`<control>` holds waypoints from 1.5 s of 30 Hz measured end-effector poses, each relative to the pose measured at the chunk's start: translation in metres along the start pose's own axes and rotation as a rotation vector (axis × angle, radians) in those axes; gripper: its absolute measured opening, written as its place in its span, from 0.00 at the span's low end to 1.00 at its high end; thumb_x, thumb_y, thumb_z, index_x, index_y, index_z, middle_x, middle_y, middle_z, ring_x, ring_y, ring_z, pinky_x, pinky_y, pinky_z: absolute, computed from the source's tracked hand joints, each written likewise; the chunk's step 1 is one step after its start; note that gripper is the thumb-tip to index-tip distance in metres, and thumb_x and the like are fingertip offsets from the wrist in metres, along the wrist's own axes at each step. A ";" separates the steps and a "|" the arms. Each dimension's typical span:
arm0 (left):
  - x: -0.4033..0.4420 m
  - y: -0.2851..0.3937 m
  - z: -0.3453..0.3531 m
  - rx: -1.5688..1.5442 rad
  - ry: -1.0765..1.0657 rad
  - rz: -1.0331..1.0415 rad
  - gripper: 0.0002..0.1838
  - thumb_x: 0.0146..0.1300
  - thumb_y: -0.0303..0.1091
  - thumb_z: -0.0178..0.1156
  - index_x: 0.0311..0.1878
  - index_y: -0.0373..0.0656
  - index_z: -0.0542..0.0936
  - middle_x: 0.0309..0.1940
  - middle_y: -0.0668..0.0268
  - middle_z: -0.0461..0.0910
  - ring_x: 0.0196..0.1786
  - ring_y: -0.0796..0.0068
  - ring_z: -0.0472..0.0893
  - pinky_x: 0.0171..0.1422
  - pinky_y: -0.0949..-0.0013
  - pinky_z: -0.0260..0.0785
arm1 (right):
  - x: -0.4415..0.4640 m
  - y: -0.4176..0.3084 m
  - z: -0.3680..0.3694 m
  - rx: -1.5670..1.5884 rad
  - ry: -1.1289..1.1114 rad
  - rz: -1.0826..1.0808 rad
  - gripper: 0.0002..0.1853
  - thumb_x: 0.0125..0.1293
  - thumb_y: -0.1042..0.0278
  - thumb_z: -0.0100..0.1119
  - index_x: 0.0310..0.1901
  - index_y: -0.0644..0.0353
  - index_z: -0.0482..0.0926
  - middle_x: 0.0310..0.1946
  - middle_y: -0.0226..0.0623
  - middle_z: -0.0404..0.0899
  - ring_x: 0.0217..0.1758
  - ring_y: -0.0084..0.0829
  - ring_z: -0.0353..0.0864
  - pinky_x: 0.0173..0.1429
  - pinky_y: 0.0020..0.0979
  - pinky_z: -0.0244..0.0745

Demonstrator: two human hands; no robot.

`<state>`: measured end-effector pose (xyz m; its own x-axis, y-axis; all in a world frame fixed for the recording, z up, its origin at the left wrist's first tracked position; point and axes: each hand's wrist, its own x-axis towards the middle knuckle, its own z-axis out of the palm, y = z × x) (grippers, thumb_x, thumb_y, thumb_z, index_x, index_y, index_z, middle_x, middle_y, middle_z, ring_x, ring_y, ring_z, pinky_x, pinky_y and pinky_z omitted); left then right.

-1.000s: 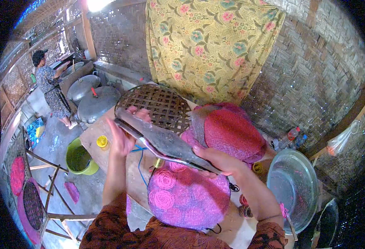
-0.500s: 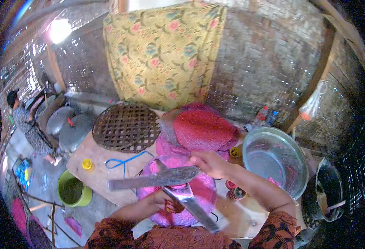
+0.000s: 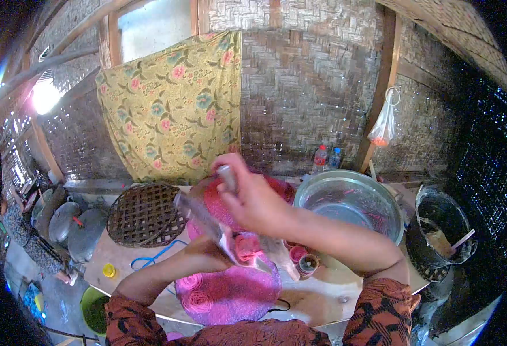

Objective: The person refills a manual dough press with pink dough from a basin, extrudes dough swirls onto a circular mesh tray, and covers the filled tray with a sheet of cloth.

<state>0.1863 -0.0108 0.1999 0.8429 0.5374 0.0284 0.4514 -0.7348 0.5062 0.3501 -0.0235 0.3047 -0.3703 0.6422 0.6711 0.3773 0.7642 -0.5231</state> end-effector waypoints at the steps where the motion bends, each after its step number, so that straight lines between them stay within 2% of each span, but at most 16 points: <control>1: -0.018 -0.002 -0.009 -0.141 0.146 0.118 0.15 0.59 0.42 0.61 0.44 0.43 0.77 0.39 0.63 0.80 0.46 0.68 0.79 0.54 0.61 0.69 | -0.003 0.003 -0.016 -0.036 0.062 0.067 0.19 0.62 0.74 0.51 0.54 0.55 0.61 0.27 0.40 0.73 0.29 0.37 0.77 0.33 0.35 0.71; 2: -0.032 -0.009 -0.015 -0.282 0.291 0.240 0.16 0.55 0.43 0.65 0.40 0.43 0.78 0.36 0.63 0.80 0.44 0.70 0.79 0.54 0.64 0.70 | -0.009 0.003 -0.041 -0.021 0.154 0.195 0.18 0.64 0.73 0.50 0.54 0.54 0.62 0.26 0.37 0.71 0.24 0.31 0.73 0.28 0.31 0.69; 4: -0.029 -0.064 0.012 -0.072 0.337 -0.322 0.15 0.55 0.43 0.66 0.39 0.43 0.80 0.38 0.63 0.80 0.42 0.70 0.79 0.56 0.63 0.69 | -0.022 0.007 -0.091 0.109 0.418 0.380 0.16 0.66 0.71 0.48 0.54 0.53 0.64 0.24 0.29 0.68 0.15 0.20 0.65 0.19 0.25 0.65; 5: -0.033 -0.072 0.018 -0.070 0.336 -0.300 0.15 0.55 0.43 0.66 0.39 0.43 0.80 0.38 0.63 0.80 0.42 0.70 0.79 0.56 0.63 0.69 | -0.027 0.019 -0.104 0.208 0.693 0.313 0.15 0.68 0.69 0.46 0.55 0.50 0.62 0.20 0.27 0.64 0.11 0.15 0.58 0.13 0.21 0.56; 8: -0.019 -0.070 0.034 -0.855 0.530 -0.427 0.17 0.60 0.41 0.62 0.48 0.44 0.77 0.44 0.62 0.79 0.44 0.68 0.79 0.55 0.61 0.71 | -0.050 0.052 -0.125 0.621 1.071 0.031 0.12 0.69 0.69 0.44 0.53 0.47 0.62 0.19 0.26 0.60 0.11 0.19 0.56 0.14 0.26 0.59; 11: 0.043 -0.019 0.045 -1.508 0.899 0.406 0.23 0.66 0.29 0.51 0.64 0.40 0.63 0.57 0.60 0.71 0.60 0.62 0.71 0.63 0.57 0.64 | -0.059 0.086 -0.092 0.690 1.436 0.049 0.05 0.71 0.63 0.46 0.44 0.49 0.63 0.19 0.27 0.61 0.17 0.22 0.62 0.23 0.30 0.70; 13: 0.060 -0.020 0.037 -1.508 0.987 0.437 0.23 0.65 0.29 0.51 0.63 0.39 0.64 0.57 0.59 0.71 0.60 0.62 0.71 0.63 0.58 0.65 | -0.067 0.109 -0.047 0.840 1.496 0.151 0.10 0.71 0.58 0.48 0.45 0.50 0.60 0.23 0.30 0.68 0.22 0.28 0.71 0.40 0.40 0.76; 16: 0.056 -0.029 0.001 -1.289 1.265 0.529 0.16 0.65 0.34 0.50 0.54 0.39 0.70 0.48 0.60 0.74 0.52 0.66 0.74 0.59 0.61 0.66 | -0.109 0.137 -0.004 0.999 1.057 0.531 0.21 0.68 0.47 0.50 0.54 0.51 0.65 0.45 0.38 0.76 0.45 0.35 0.78 0.47 0.38 0.74; 20: 0.015 -0.034 -0.068 -1.173 1.309 0.746 0.08 0.58 0.26 0.52 0.41 0.40 0.70 0.37 0.65 0.70 0.41 0.73 0.69 0.46 0.69 0.63 | -0.182 0.135 -0.079 -1.100 -0.210 0.951 0.17 0.64 0.52 0.52 0.46 0.52 0.82 0.52 0.42 0.77 0.57 0.39 0.73 0.59 0.49 0.65; 24: -0.016 -0.078 -0.085 -0.909 1.464 0.438 0.12 0.58 0.26 0.53 0.45 0.35 0.70 0.36 0.66 0.68 0.38 0.76 0.65 0.43 0.70 0.60 | -0.257 0.167 -0.146 -1.206 -0.720 1.331 0.12 0.57 0.68 0.52 0.40 0.54 0.84 0.42 0.39 0.83 0.49 0.39 0.81 0.54 0.49 0.71; 30: -0.057 -0.123 -0.111 -0.774 1.594 -0.065 0.20 0.59 0.33 0.63 0.52 0.35 0.74 0.42 0.62 0.77 0.40 0.74 0.76 0.46 0.71 0.69 | -0.221 0.114 -0.198 -1.138 -0.793 1.228 0.11 0.58 0.68 0.52 0.36 0.59 0.83 0.36 0.44 0.83 0.39 0.42 0.84 0.38 0.41 0.77; 35: -0.023 -0.086 -0.103 0.090 1.201 -0.118 0.10 0.54 0.30 0.64 0.38 0.40 0.76 0.30 0.70 0.73 0.33 0.78 0.73 0.37 0.74 0.68 | -0.162 0.068 -0.234 -0.646 -0.858 1.140 0.12 0.63 0.66 0.49 0.40 0.63 0.80 0.28 0.44 0.81 0.31 0.37 0.81 0.37 0.36 0.75; 37: 0.000 -0.053 -0.106 0.104 0.877 0.094 0.08 0.51 0.28 0.66 0.31 0.43 0.75 0.25 0.73 0.70 0.29 0.79 0.72 0.34 0.74 0.68 | -0.130 0.042 -0.226 -0.412 -0.680 1.002 0.14 0.67 0.67 0.48 0.51 0.62 0.76 0.26 0.37 0.80 0.28 0.27 0.78 0.37 0.29 0.73; 38: 0.012 -0.051 -0.093 0.038 0.872 -0.066 0.11 0.47 0.28 0.69 0.30 0.42 0.75 0.26 0.72 0.72 0.29 0.78 0.72 0.34 0.73 0.68 | -0.118 0.036 -0.218 -0.411 -0.699 0.964 0.14 0.67 0.67 0.48 0.51 0.62 0.76 0.26 0.37 0.80 0.28 0.27 0.78 0.37 0.29 0.73; 42: 0.054 -0.076 -0.078 0.027 0.961 0.225 0.13 0.41 0.34 0.73 0.27 0.44 0.77 0.23 0.67 0.74 0.26 0.74 0.74 0.30 0.70 0.68 | -0.089 0.027 -0.157 -0.026 -0.275 0.771 0.21 0.69 0.68 0.49 0.63 0.59 0.67 0.38 0.41 0.79 0.36 0.21 0.73 0.44 0.28 0.71; 45: 0.073 -0.042 -0.080 0.308 1.011 0.171 0.12 0.43 0.36 0.72 0.28 0.46 0.78 0.24 0.65 0.76 0.25 0.67 0.76 0.31 0.67 0.69 | -0.063 0.041 -0.072 -0.255 0.099 0.188 0.23 0.66 0.73 0.52 0.63 0.59 0.67 0.47 0.44 0.75 0.45 0.32 0.75 0.48 0.32 0.71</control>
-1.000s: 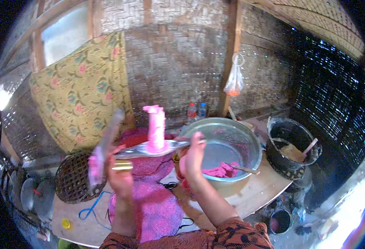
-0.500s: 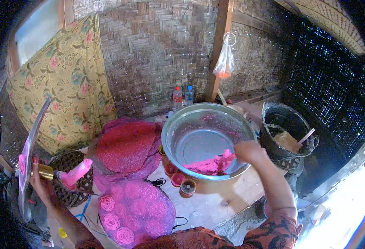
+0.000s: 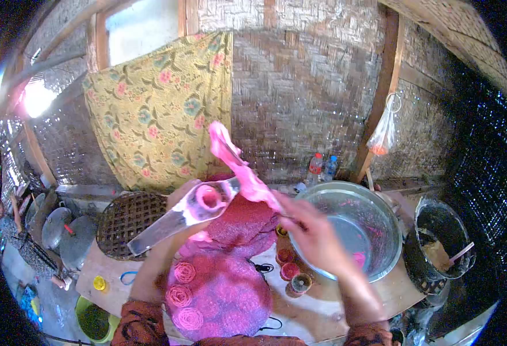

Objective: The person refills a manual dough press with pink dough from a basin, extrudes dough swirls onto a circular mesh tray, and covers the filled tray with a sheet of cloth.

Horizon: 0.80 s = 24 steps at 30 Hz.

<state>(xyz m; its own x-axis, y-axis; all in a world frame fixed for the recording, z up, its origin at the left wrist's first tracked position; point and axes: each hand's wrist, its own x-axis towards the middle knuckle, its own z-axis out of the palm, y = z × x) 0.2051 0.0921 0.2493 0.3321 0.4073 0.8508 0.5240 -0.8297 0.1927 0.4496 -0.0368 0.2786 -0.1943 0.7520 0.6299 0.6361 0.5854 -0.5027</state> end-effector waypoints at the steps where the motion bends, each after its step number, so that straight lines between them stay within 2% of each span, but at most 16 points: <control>1: 0.006 0.014 0.002 0.025 0.005 0.011 0.12 0.44 0.37 0.71 0.28 0.46 0.78 0.24 0.64 0.76 0.26 0.66 0.77 0.31 0.66 0.69 | 0.005 -0.003 0.027 0.010 0.099 -0.019 0.24 0.64 0.76 0.53 0.63 0.58 0.67 0.44 0.46 0.74 0.45 0.36 0.75 0.49 0.33 0.71; 2: 0.009 0.021 0.004 0.041 0.036 0.010 0.12 0.44 0.37 0.71 0.28 0.46 0.78 0.24 0.64 0.77 0.26 0.64 0.77 0.31 0.65 0.70 | 0.009 -0.005 0.052 0.020 0.199 -0.035 0.26 0.62 0.79 0.54 0.63 0.58 0.67 0.42 0.47 0.74 0.45 0.40 0.75 0.49 0.34 0.71; 3: 0.009 0.023 0.008 0.055 0.067 0.010 0.11 0.44 0.38 0.70 0.28 0.47 0.78 0.25 0.63 0.77 0.27 0.63 0.78 0.32 0.64 0.70 | 0.010 -0.001 0.077 0.022 0.255 -0.009 0.29 0.59 0.84 0.51 0.63 0.58 0.67 0.42 0.47 0.72 0.45 0.39 0.74 0.51 0.32 0.71; 4: 0.009 0.020 0.013 -0.091 0.076 0.017 0.12 0.47 0.40 0.68 0.32 0.47 0.79 0.27 0.63 0.79 0.30 0.62 0.79 0.34 0.62 0.71 | 0.011 -0.007 0.090 -0.022 0.275 0.013 0.32 0.55 0.89 0.48 0.63 0.58 0.67 0.42 0.47 0.71 0.44 0.41 0.74 0.51 0.32 0.71; 5: 0.007 0.019 0.014 -0.084 0.081 0.027 0.12 0.47 0.40 0.68 0.32 0.47 0.79 0.27 0.63 0.79 0.30 0.62 0.79 0.34 0.62 0.71 | 0.010 -0.001 0.105 -0.037 0.335 -0.004 0.34 0.52 0.90 0.47 0.64 0.57 0.66 0.42 0.48 0.69 0.44 0.44 0.73 0.49 0.34 0.72; 7: 0.005 0.015 0.013 0.173 0.042 -0.112 0.13 0.50 0.40 0.66 0.37 0.46 0.78 0.30 0.62 0.79 0.33 0.61 0.79 0.39 0.61 0.72 | 0.004 -0.003 0.114 -0.045 0.319 0.019 0.33 0.54 0.89 0.47 0.64 0.58 0.66 0.41 0.49 0.71 0.42 0.44 0.74 0.47 0.35 0.73; 8: 0.003 -0.001 0.015 0.192 -0.079 -0.174 0.14 0.53 0.40 0.64 0.40 0.45 0.77 0.32 0.61 0.79 0.36 0.60 0.79 0.43 0.61 0.72 | 0.000 -0.002 0.116 -0.041 0.317 0.008 0.33 0.54 0.89 0.47 0.64 0.58 0.66 0.41 0.49 0.71 0.42 0.44 0.74 0.47 0.35 0.73; 11: -0.007 -0.048 0.018 0.003 -0.071 -0.298 0.15 0.53 0.42 0.64 0.40 0.44 0.78 0.32 0.60 0.80 0.39 0.59 0.80 0.45 0.60 0.72 | -0.014 0.002 0.104 0.080 0.205 0.018 0.29 0.56 0.85 0.48 0.62 0.56 0.68 0.38 0.48 0.76 0.39 0.44 0.77 0.45 0.35 0.73; 13: -0.014 -0.054 -0.002 -0.066 -0.048 -0.198 0.14 0.55 0.41 0.62 0.41 0.45 0.78 0.34 0.61 0.80 0.39 0.60 0.80 0.44 0.62 0.73 | -0.012 -0.001 0.062 0.117 -0.237 0.339 0.28 0.56 0.80 0.50 0.61 0.54 0.69 0.35 0.49 0.77 0.34 0.51 0.79 0.40 0.42 0.75; 15: -0.018 -0.045 -0.018 0.337 -0.138 -0.275 0.12 0.55 0.37 0.61 0.41 0.44 0.78 0.35 0.63 0.80 0.38 0.60 0.81 0.43 0.62 0.73 | 0.005 0.002 0.016 -0.262 -0.272 0.066 0.21 0.56 0.75 0.52 0.53 0.53 0.75 0.32 0.44 0.78 0.32 0.45 0.81 0.36 0.40 0.76; 16: -0.023 -0.050 -0.011 0.302 -0.035 -0.158 0.12 0.54 0.37 0.60 0.41 0.46 0.78 0.35 0.62 0.80 0.37 0.59 0.81 0.41 0.61 0.73 | 0.017 -0.014 0.002 -0.262 -0.273 0.071 0.21 0.56 0.75 0.52 0.53 0.53 0.75 0.32 0.44 0.78 0.32 0.45 0.81 0.36 0.40 0.76; 18: -0.022 -0.037 -0.006 0.318 0.059 -0.012 0.11 0.54 0.36 0.58 0.40 0.47 0.77 0.33 0.62 0.79 0.36 0.58 0.80 0.38 0.60 0.73 | 0.034 -0.049 -0.013 -0.817 -0.242 -0.303 0.19 0.54 0.73 0.54 0.50 0.52 0.77 0.28 0.36 0.77 0.31 0.33 0.80 0.30 0.35 0.74; 19: -0.018 -0.017 -0.010 0.361 0.057 0.013 0.10 0.54 0.36 0.57 0.40 0.46 0.77 0.32 0.62 0.78 0.35 0.58 0.80 0.37 0.59 0.72 | 0.032 -0.056 -0.005 -0.819 -0.244 -0.296 0.19 0.54 0.73 0.54 0.50 0.52 0.77 0.28 0.36 0.77 0.31 0.33 0.80 0.30 0.35 0.74; 21: -0.016 0.004 -0.020 0.270 0.002 -0.011 0.14 0.51 0.41 0.61 0.40 0.47 0.76 0.30 0.63 0.76 0.34 0.58 0.80 0.35 0.61 0.72 | 0.027 -0.069 0.015 -0.994 -0.278 -0.402 0.20 0.52 0.70 0.55 0.50 0.54 0.75 0.27 0.32 0.74 0.29 0.31 0.78 0.30 0.33 0.73; 23: -0.021 0.006 -0.030 0.113 -0.176 -0.080 0.20 0.45 0.44 0.67 0.41 0.47 0.76 0.29 0.63 0.75 0.34 0.59 0.80 0.35 0.62 0.72 | 0.015 -0.071 0.021 -1.051 -0.329 -0.438 0.21 0.54 0.69 0.53 0.53 0.57 0.73 0.29 0.32 0.74 0.30 0.30 0.77 0.30 0.31 0.73; 24: -0.027 0.001 -0.026 0.126 -0.062 0.026 0.25 0.39 0.48 0.71 0.39 0.46 0.77 0.29 0.63 0.75 0.33 0.60 0.79 0.35 0.62 0.72 | 0.007 -0.069 0.019 -1.044 -0.314 -0.452 0.21 0.54 0.69 0.52 0.53 0.57 0.73 0.29 0.32 0.73 0.30 0.30 0.77 0.30 0.30 0.73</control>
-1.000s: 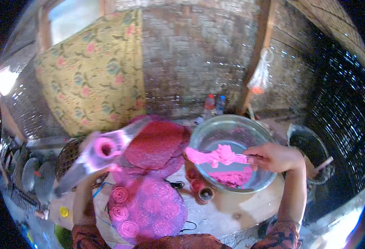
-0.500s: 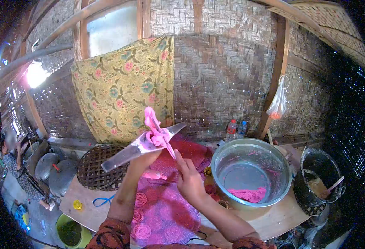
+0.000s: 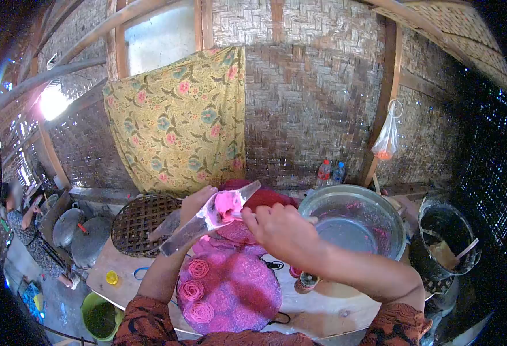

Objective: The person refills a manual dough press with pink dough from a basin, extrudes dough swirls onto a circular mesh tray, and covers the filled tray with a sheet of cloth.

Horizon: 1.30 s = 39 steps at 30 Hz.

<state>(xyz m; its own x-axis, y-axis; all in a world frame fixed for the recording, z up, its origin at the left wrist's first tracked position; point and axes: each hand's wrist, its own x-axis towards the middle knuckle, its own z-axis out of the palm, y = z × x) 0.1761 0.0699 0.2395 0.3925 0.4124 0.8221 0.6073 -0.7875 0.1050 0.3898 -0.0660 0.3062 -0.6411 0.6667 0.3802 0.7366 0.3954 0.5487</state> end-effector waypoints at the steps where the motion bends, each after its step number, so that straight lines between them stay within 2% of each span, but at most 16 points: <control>1: -0.005 -0.006 0.002 0.007 0.010 -0.002 0.25 0.39 0.48 0.71 0.39 0.46 0.77 0.29 0.63 0.75 0.33 0.60 0.79 0.35 0.62 0.72 | -0.004 0.002 -0.003 0.002 0.022 -0.006 0.21 0.54 0.69 0.52 0.52 0.56 0.73 0.28 0.32 0.73 0.30 0.29 0.77 0.31 0.30 0.73; 5: -0.019 -0.037 0.004 0.192 -0.010 -0.125 0.21 0.42 0.49 0.70 0.34 0.45 0.78 0.28 0.63 0.77 0.32 0.61 0.79 0.36 0.64 0.72 | -0.020 0.025 -0.062 -0.046 -0.008 0.150 0.22 0.53 0.68 0.54 0.53 0.54 0.74 0.28 0.30 0.72 0.30 0.28 0.76 0.31 0.29 0.72; 7: -0.017 -0.024 -0.010 0.124 0.038 -0.069 0.20 0.43 0.48 0.71 0.32 0.45 0.78 0.28 0.63 0.76 0.33 0.62 0.79 0.36 0.65 0.72 | -0.011 0.032 -0.065 -0.030 0.023 0.095 0.22 0.53 0.68 0.54 0.52 0.54 0.74 0.27 0.29 0.72 0.30 0.28 0.76 0.30 0.29 0.71; 8: -0.012 -0.014 -0.014 0.013 -0.005 -0.180 0.19 0.43 0.48 0.70 0.33 0.46 0.78 0.29 0.64 0.76 0.33 0.64 0.79 0.36 0.66 0.72 | -0.009 0.031 -0.065 -0.014 0.051 0.042 0.22 0.52 0.68 0.54 0.52 0.53 0.74 0.27 0.28 0.72 0.30 0.28 0.76 0.29 0.30 0.71; 11: -0.003 0.015 -0.023 -0.060 -0.105 -0.204 0.20 0.41 0.47 0.71 0.35 0.47 0.79 0.30 0.64 0.77 0.33 0.64 0.80 0.37 0.66 0.72 | 0.010 0.013 -0.051 -0.047 0.011 0.009 0.20 0.53 0.68 0.54 0.50 0.54 0.75 0.25 0.28 0.72 0.28 0.29 0.76 0.28 0.31 0.71; 13: -0.011 0.009 -0.001 -0.106 0.015 -0.027 0.20 0.41 0.46 0.71 0.36 0.46 0.80 0.31 0.64 0.78 0.35 0.65 0.80 0.39 0.68 0.73 | 0.015 0.004 -0.027 0.015 0.022 -0.032 0.17 0.53 0.69 0.54 0.47 0.56 0.74 0.25 0.30 0.72 0.26 0.29 0.76 0.27 0.31 0.71; 15: -0.018 0.006 0.004 -0.098 0.009 -0.025 0.20 0.42 0.45 0.71 0.36 0.45 0.79 0.31 0.64 0.78 0.34 0.65 0.80 0.39 0.68 0.73 | 0.014 -0.005 -0.018 0.008 0.062 -0.095 0.15 0.54 0.69 0.53 0.45 0.57 0.74 0.24 0.30 0.71 0.25 0.28 0.76 0.27 0.31 0.71; 20: -0.032 -0.022 0.000 0.005 0.011 -0.157 0.18 0.43 0.43 0.71 0.35 0.45 0.79 0.30 0.64 0.78 0.32 0.64 0.79 0.38 0.67 0.72 | -0.017 0.014 -0.082 -0.037 0.043 -0.005 0.17 0.54 0.69 0.53 0.48 0.52 0.75 0.23 0.28 0.70 0.25 0.28 0.75 0.24 0.29 0.69; 22: -0.029 -0.007 -0.013 -0.094 0.031 -0.165 0.17 0.44 0.43 0.71 0.35 0.45 0.79 0.30 0.64 0.78 0.32 0.64 0.79 0.37 0.67 0.72 | -0.018 0.013 -0.096 -0.010 0.044 -0.019 0.17 0.54 0.69 0.54 0.47 0.59 0.76 0.25 0.31 0.74 0.27 0.29 0.77 0.29 0.30 0.72; 27: -0.014 0.048 -0.032 -0.476 0.013 -0.111 0.16 0.45 0.41 0.71 0.35 0.45 0.78 0.30 0.64 0.77 0.30 0.64 0.78 0.37 0.67 0.72 | -0.001 0.008 -0.066 0.006 -0.003 -0.037 0.17 0.54 0.68 0.53 0.47 0.58 0.76 0.23 0.30 0.72 0.25 0.29 0.77 0.26 0.31 0.70; 30: -0.024 0.035 -0.002 -0.154 0.023 -0.057 0.15 0.46 0.42 0.69 0.34 0.45 0.78 0.30 0.65 0.77 0.32 0.63 0.79 0.37 0.67 0.72 | -0.005 -0.002 -0.040 -0.003 -0.036 -0.097 0.18 0.53 0.69 0.53 0.48 0.59 0.75 0.23 0.30 0.71 0.24 0.29 0.76 0.24 0.31 0.68; 31: -0.029 0.028 0.001 -0.192 -0.033 -0.084 0.15 0.46 0.42 0.68 0.35 0.46 0.78 0.30 0.64 0.77 0.33 0.63 0.79 0.37 0.65 0.72 | -0.009 -0.006 -0.036 -0.015 -0.039 -0.123 0.18 0.53 0.69 0.53 0.48 0.60 0.74 0.23 0.30 0.71 0.24 0.29 0.76 0.25 0.32 0.69; 33: -0.032 0.018 0.003 -0.225 -0.085 -0.113 0.15 0.45 0.42 0.68 0.35 0.46 0.78 0.29 0.64 0.77 0.33 0.62 0.79 0.36 0.64 0.72 | -0.026 0.000 -0.040 -0.018 -0.031 -0.103 0.18 0.53 0.69 0.54 0.48 0.57 0.74 0.23 0.30 0.72 0.25 0.29 0.77 0.25 0.32 0.70; 35: -0.034 0.014 0.001 0.043 -0.016 -0.044 0.16 0.45 0.42 0.67 0.37 0.47 0.78 0.28 0.64 0.77 0.33 0.62 0.80 0.35 0.63 0.72 | -0.044 0.014 -0.064 0.050 0.008 0.015 0.18 0.54 0.68 0.54 0.48 0.53 0.75 0.23 0.29 0.71 0.25 0.29 0.77 0.26 0.32 0.70; 36: -0.031 0.016 -0.002 0.141 -0.075 -0.076 0.15 0.46 0.42 0.65 0.37 0.49 0.79 0.27 0.64 0.77 0.32 0.62 0.80 0.34 0.61 0.72 | -0.046 0.019 -0.068 0.054 0.011 0.011 0.18 0.54 0.68 0.54 0.48 0.53 0.75 0.23 0.29 0.71 0.25 0.29 0.77 0.26 0.32 0.70; 39: -0.030 0.034 0.002 0.183 -0.105 -0.137 0.11 0.51 0.39 0.61 0.37 0.48 0.78 0.27 0.63 0.77 0.32 0.61 0.80 0.34 0.61 0.72 | -0.050 0.028 -0.066 0.076 0.059 0.066 0.17 0.53 0.68 0.54 0.47 0.51 0.75 0.23 0.29 0.72 0.26 0.31 0.78 0.26 0.32 0.71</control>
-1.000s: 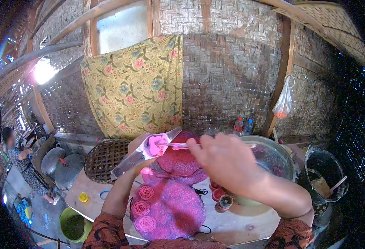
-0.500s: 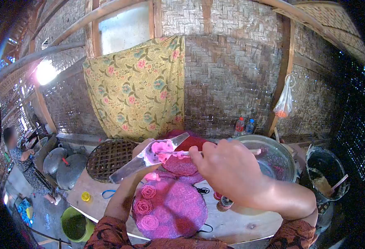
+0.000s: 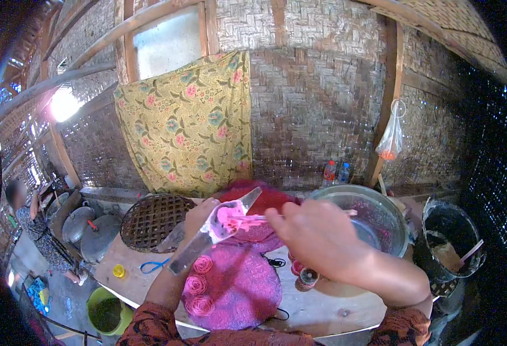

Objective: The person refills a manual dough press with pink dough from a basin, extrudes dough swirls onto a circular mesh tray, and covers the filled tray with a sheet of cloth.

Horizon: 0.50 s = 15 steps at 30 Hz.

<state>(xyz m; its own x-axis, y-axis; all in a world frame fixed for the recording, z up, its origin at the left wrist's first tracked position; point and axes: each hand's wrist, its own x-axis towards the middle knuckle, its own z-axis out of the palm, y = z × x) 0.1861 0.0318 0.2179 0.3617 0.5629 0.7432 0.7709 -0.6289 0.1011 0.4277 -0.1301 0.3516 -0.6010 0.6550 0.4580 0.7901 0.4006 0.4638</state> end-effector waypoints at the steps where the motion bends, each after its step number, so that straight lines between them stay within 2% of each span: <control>1: 0.001 0.005 0.008 0.003 0.155 0.104 0.07 0.54 0.34 0.57 0.37 0.46 0.77 0.27 0.62 0.75 0.32 0.60 0.80 0.33 0.60 0.72 | 0.004 -0.002 0.012 0.060 -0.012 -0.036 0.16 0.53 0.68 0.55 0.47 0.51 0.75 0.23 0.29 0.72 0.26 0.31 0.78 0.26 0.33 0.71; 4: 0.002 0.032 0.003 -0.040 0.071 0.113 0.06 0.56 0.32 0.54 0.37 0.44 0.77 0.28 0.62 0.75 0.32 0.59 0.79 0.32 0.60 0.72 | 0.005 -0.011 0.042 0.101 -0.033 -0.087 0.15 0.53 0.69 0.55 0.44 0.53 0.74 0.23 0.31 0.72 0.27 0.32 0.79 0.26 0.33 0.71; 5: -0.003 0.023 0.014 -0.029 0.047 0.110 0.10 0.52 0.38 0.60 0.37 0.46 0.77 0.29 0.63 0.75 0.32 0.60 0.79 0.33 0.60 0.72 | 0.000 -0.014 0.047 0.093 -0.045 -0.085 0.14 0.53 0.69 0.55 0.44 0.53 0.75 0.23 0.31 0.72 0.26 0.32 0.79 0.26 0.33 0.72; 6: -0.005 0.026 0.010 -0.024 0.043 0.109 0.10 0.52 0.38 0.60 0.37 0.46 0.77 0.29 0.63 0.75 0.32 0.60 0.79 0.33 0.60 0.72 | -0.005 -0.016 0.052 0.085 -0.053 -0.085 0.14 0.53 0.69 0.54 0.44 0.53 0.75 0.23 0.32 0.72 0.26 0.32 0.79 0.26 0.34 0.72; 8: -0.004 0.032 -0.002 -0.048 0.004 0.098 0.17 0.46 0.44 0.66 0.37 0.47 0.78 0.29 0.65 0.76 0.33 0.61 0.79 0.34 0.61 0.72 | -0.027 -0.010 0.052 0.153 -0.017 -0.047 0.17 0.52 0.70 0.55 0.47 0.52 0.75 0.23 0.32 0.72 0.25 0.33 0.78 0.27 0.35 0.73; 9: -0.007 0.012 0.017 -0.050 -0.038 0.018 0.20 0.41 0.48 0.69 0.36 0.49 0.79 0.30 0.65 0.77 0.33 0.63 0.79 0.35 0.62 0.72 | -0.040 0.000 0.038 0.211 -0.018 0.006 0.19 0.52 0.70 0.56 0.48 0.54 0.75 0.23 0.34 0.74 0.26 0.35 0.79 0.28 0.35 0.74; 11: -0.002 0.008 0.019 -0.057 -0.019 -0.015 0.20 0.42 0.49 0.69 0.36 0.49 0.79 0.30 0.65 0.78 0.34 0.62 0.79 0.36 0.62 0.72 | -0.049 0.008 0.032 0.263 -0.003 0.053 0.20 0.52 0.69 0.57 0.50 0.56 0.75 0.24 0.36 0.76 0.27 0.38 0.81 0.28 0.36 0.75; 13: 0.005 0.030 0.013 -0.072 0.063 0.011 0.19 0.42 0.49 0.69 0.35 0.48 0.80 0.30 0.64 0.78 0.34 0.62 0.80 0.36 0.62 0.72 | -0.059 0.007 0.052 0.419 0.049 0.326 0.31 0.51 0.73 0.57 0.61 0.48 0.69 0.28 0.40 0.75 0.29 0.42 0.80 0.31 0.39 0.76; 14: 0.008 0.044 0.013 -0.080 0.101 0.025 0.19 0.43 0.49 0.69 0.35 0.48 0.80 0.31 0.64 0.78 0.34 0.62 0.80 0.36 0.62 0.72 | -0.059 0.000 0.073 0.422 0.058 0.329 0.31 0.51 0.73 0.57 0.61 0.48 0.69 0.28 0.40 0.75 0.29 0.42 0.80 0.31 0.39 0.76; 15: 0.012 0.053 0.012 -0.073 0.125 0.027 0.19 0.43 0.49 0.69 0.35 0.48 0.80 0.31 0.64 0.79 0.34 0.62 0.80 0.36 0.62 0.72 | -0.051 -0.013 0.099 0.539 0.107 0.386 0.32 0.53 0.78 0.52 0.64 0.48 0.65 0.30 0.42 0.74 0.33 0.44 0.79 0.35 0.41 0.76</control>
<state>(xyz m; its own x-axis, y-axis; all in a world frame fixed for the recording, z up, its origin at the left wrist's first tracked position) 0.2375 0.0115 0.2239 0.3106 0.4768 0.8223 0.7196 -0.6831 0.1243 0.4600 -0.1052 0.2468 -0.2500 0.7595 0.6006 0.8835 0.4327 -0.1794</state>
